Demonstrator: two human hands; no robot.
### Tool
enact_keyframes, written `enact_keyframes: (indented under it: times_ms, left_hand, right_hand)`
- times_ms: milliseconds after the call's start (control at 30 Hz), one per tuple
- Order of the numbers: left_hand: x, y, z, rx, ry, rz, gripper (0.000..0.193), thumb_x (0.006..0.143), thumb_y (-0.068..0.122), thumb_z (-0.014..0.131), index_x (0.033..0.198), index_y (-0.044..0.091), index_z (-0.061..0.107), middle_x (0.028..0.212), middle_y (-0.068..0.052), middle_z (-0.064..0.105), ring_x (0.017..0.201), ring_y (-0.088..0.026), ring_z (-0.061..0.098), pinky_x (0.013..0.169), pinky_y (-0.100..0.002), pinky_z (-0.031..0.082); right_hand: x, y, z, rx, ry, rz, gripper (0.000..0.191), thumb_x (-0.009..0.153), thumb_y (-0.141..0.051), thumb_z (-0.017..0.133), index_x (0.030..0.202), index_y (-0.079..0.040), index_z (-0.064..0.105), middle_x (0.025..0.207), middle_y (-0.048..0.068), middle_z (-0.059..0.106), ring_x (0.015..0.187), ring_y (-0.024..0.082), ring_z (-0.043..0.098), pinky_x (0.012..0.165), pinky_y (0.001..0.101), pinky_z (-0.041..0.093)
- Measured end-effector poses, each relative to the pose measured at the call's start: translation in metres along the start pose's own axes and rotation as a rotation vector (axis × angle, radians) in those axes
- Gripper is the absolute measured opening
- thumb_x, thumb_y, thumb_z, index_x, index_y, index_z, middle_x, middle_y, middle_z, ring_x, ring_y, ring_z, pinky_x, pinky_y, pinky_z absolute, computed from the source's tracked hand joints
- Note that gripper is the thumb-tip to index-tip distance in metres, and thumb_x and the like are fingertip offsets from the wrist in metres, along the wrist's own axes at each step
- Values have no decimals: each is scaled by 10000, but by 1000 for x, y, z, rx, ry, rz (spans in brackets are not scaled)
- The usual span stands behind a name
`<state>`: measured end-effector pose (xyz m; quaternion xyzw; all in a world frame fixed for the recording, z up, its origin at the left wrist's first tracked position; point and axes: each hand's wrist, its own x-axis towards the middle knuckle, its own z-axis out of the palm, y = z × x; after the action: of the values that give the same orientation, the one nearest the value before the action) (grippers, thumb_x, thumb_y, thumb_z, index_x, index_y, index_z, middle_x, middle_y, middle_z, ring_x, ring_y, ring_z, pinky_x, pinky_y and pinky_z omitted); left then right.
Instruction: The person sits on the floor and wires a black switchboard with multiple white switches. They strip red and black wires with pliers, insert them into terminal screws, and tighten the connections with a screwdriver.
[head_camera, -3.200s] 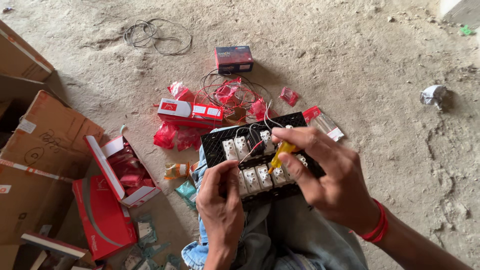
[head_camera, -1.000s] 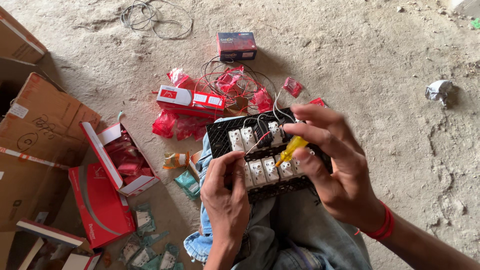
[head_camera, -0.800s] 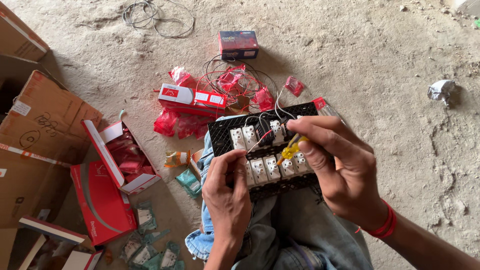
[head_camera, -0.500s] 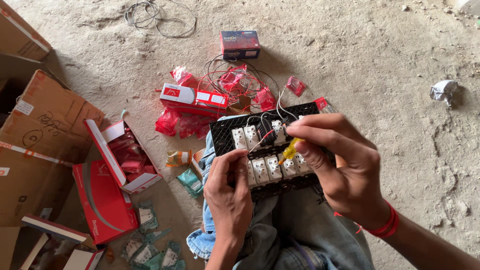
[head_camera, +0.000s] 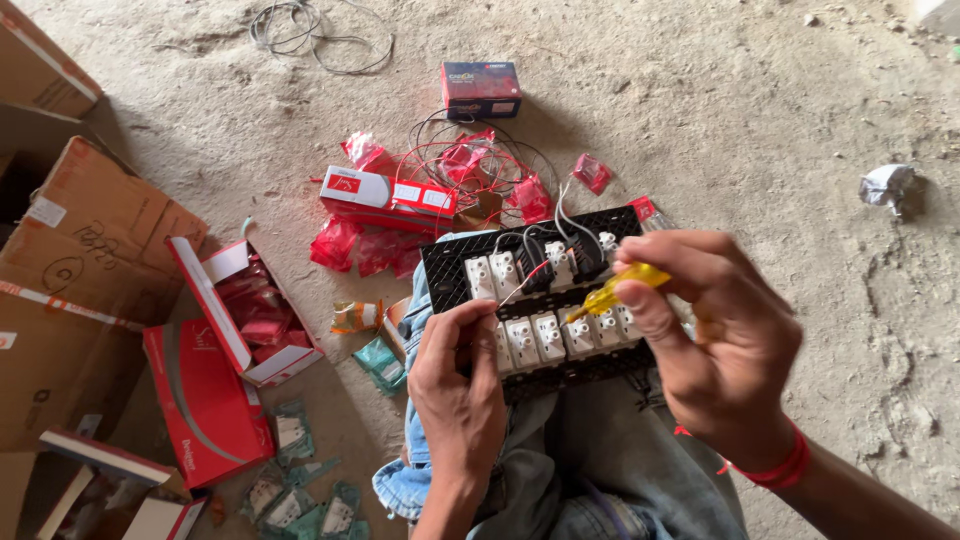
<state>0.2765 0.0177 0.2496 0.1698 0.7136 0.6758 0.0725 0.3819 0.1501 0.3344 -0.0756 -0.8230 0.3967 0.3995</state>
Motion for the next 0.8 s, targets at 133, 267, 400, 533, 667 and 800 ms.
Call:
enact_keyframes:
  times_ms: [133, 267, 400, 533, 667, 800]
  left_hand:
    - [0, -1, 0, -23, -13, -19, 128, 942, 74, 687, 1056, 38, 731, 926, -59, 731, 792, -130, 692, 700, -263, 552]
    - [0, -2, 0, 18, 1, 16, 131, 941, 71, 688, 1058, 39, 736, 934, -58, 735, 800, -127, 698, 694, -261, 551]
    - [-1, -2, 0, -12, -6, -54, 137, 931, 74, 695, 1056, 42, 740, 914, -58, 733, 752, -136, 683, 685, -264, 550]
    - [0, -2, 1, -10, -3, 14, 136, 937, 59, 688, 1063, 35, 732, 933, -49, 727, 786, -108, 685, 691, -253, 550]
    - [-1, 0, 0, -20, -7, -18, 133, 934, 53, 686, 1057, 40, 734, 924, -39, 721, 758, -94, 672, 675, -246, 545]
    - [0, 0, 1, -24, -8, -13, 133, 935, 49, 687, 1059, 37, 732, 912, -39, 720, 739, -100, 657, 677, -250, 533]
  right_hand:
    - [-8, -1, 5, 48, 8, 50, 228, 1050, -28, 677, 1272, 9, 641, 1227, 84, 646, 1037, 98, 676, 894, 207, 591]
    - [-12, 0, 15, 31, -28, 75, 244, 1022, -20, 691, 1259, 17, 650, 1239, 98, 650, 1018, 112, 671, 933, 244, 579]
    - [-14, 2, 21, 117, -38, 77, 257, 1022, -15, 687, 1273, 15, 640, 1265, 100, 637, 1121, 140, 679, 990, 275, 592]
    - [-16, 3, 25, 90, -49, 74, 259, 1012, -13, 692, 1265, 14, 643, 1260, 99, 644, 1123, 144, 684, 999, 282, 599]
    - [-15, 1, 28, 61, -60, 53, 266, 1013, -14, 692, 1273, 14, 641, 1270, 100, 644, 1093, 137, 677, 998, 283, 593]
    - [-9, -3, 27, 39, -61, 44, 258, 1030, -39, 696, 1280, -3, 645, 1257, 94, 649, 1061, 123, 681, 969, 278, 601]
